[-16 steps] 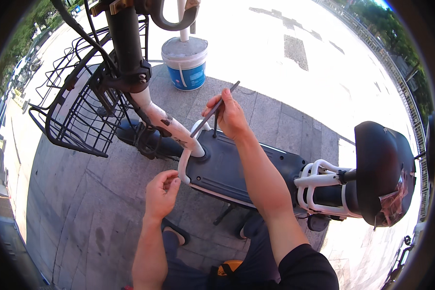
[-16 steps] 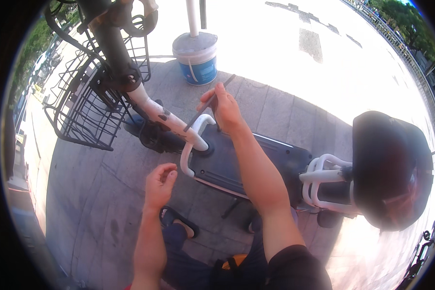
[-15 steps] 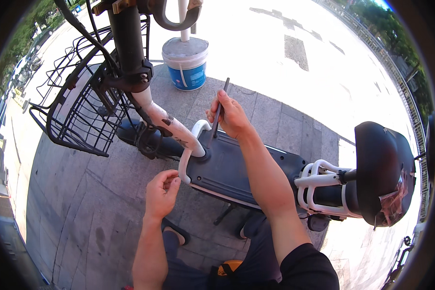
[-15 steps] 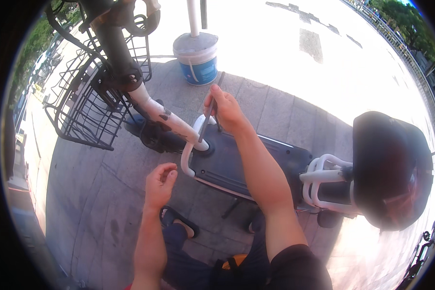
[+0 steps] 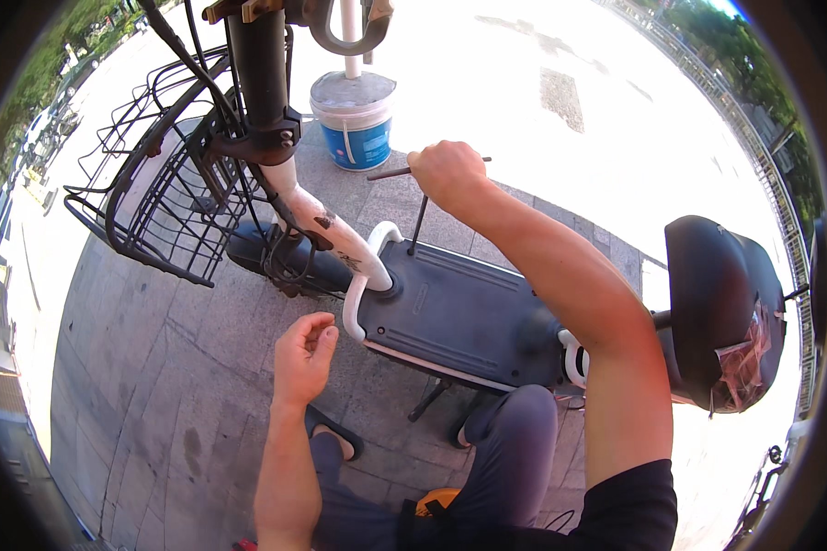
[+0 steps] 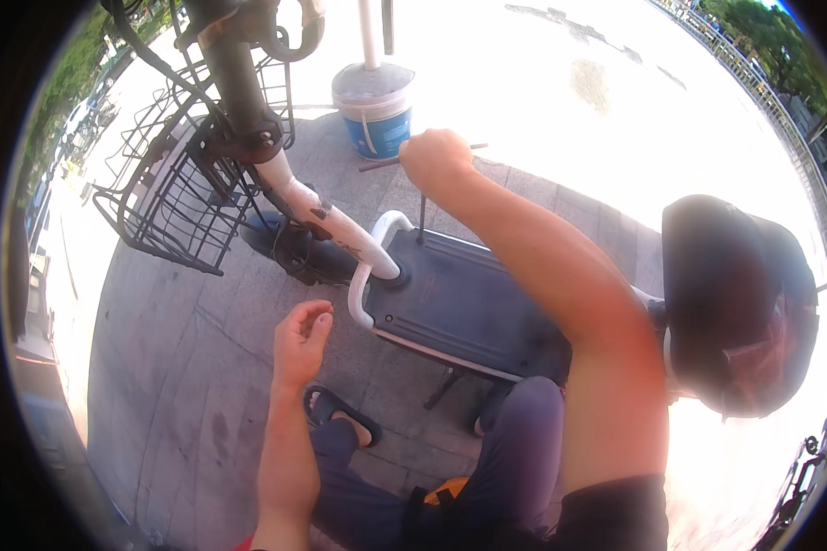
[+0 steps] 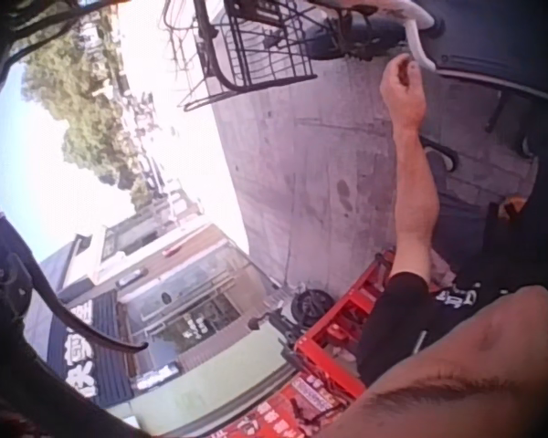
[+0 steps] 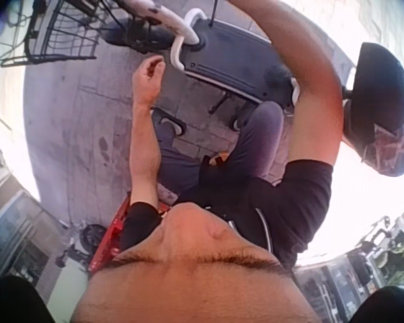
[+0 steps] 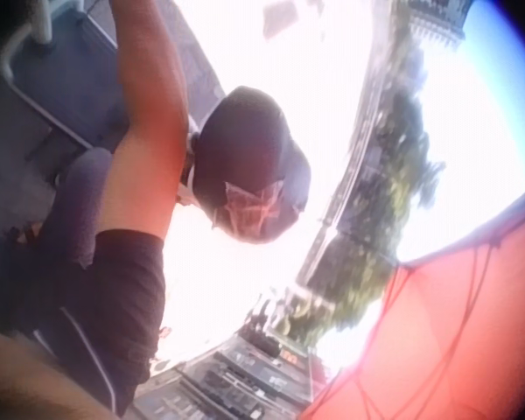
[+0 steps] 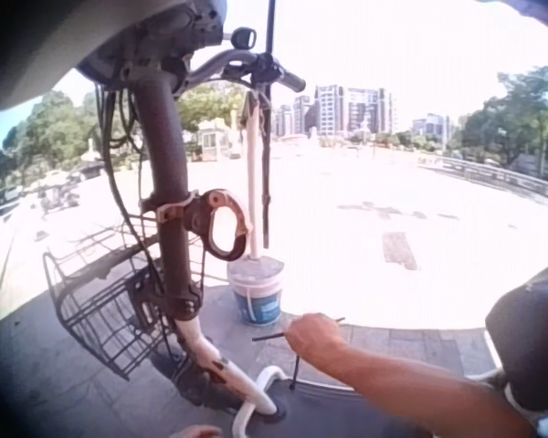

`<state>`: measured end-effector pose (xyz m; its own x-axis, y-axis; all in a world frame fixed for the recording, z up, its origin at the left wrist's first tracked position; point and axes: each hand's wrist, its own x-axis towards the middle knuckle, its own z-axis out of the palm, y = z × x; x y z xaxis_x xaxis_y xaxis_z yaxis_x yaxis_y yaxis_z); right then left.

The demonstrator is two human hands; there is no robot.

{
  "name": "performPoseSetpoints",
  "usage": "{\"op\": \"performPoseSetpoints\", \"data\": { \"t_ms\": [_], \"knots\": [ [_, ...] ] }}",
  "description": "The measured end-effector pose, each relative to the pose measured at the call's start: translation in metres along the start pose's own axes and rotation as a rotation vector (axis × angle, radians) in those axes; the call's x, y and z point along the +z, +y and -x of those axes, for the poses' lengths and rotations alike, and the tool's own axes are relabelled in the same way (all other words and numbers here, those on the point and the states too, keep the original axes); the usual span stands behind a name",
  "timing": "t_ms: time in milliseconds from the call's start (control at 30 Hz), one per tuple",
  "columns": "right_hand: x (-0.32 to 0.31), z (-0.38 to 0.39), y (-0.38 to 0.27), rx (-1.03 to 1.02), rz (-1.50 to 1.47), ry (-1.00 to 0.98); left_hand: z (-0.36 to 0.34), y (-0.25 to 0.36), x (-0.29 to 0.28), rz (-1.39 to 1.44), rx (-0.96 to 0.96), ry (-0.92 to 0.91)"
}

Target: The person gathers tools inside a workshop, then moves outside to an electric scooter. They use a hex key to loosen and tighten screws on the scooter's deck and seat area, then remove the deck cover.

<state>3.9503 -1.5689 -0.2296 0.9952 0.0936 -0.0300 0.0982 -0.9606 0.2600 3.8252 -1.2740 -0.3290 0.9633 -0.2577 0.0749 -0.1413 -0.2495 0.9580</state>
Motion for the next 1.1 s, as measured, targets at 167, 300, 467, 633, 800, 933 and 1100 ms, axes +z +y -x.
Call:
{"op": "performPoseSetpoints", "data": {
  "t_ms": [167,300,467,633,800,933,1100],
  "knots": [
    [0.056,0.004,-0.022,-0.099,-0.532,0.712,0.002,0.000,-0.003,0.036,-0.004,0.008],
    [0.086,0.002,-0.049,-0.081,-1.797,0.552,0.002,-0.002,-0.005,0.053,-0.005,0.015],
    [0.076,0.000,-0.020,0.145,-2.177,0.007,0.000,-0.002,-0.008,0.045,-0.005,0.020],
    [0.038,-0.002,0.004,0.020,-1.539,-0.589,0.001,0.001,-0.013,0.012,-0.011,0.044],
    [-0.008,-0.006,0.002,0.109,-0.787,-0.850,0.003,0.002,-0.015,0.050,-0.023,0.061],
    [-0.030,-0.011,0.000,0.087,-0.073,-0.738,0.003,0.004,-0.014,0.060,-0.011,0.057],
    [-0.023,-0.010,-0.005,0.275,-0.102,-0.374,0.003,0.010,-0.009,0.081,-0.008,0.055]
  ]
}}
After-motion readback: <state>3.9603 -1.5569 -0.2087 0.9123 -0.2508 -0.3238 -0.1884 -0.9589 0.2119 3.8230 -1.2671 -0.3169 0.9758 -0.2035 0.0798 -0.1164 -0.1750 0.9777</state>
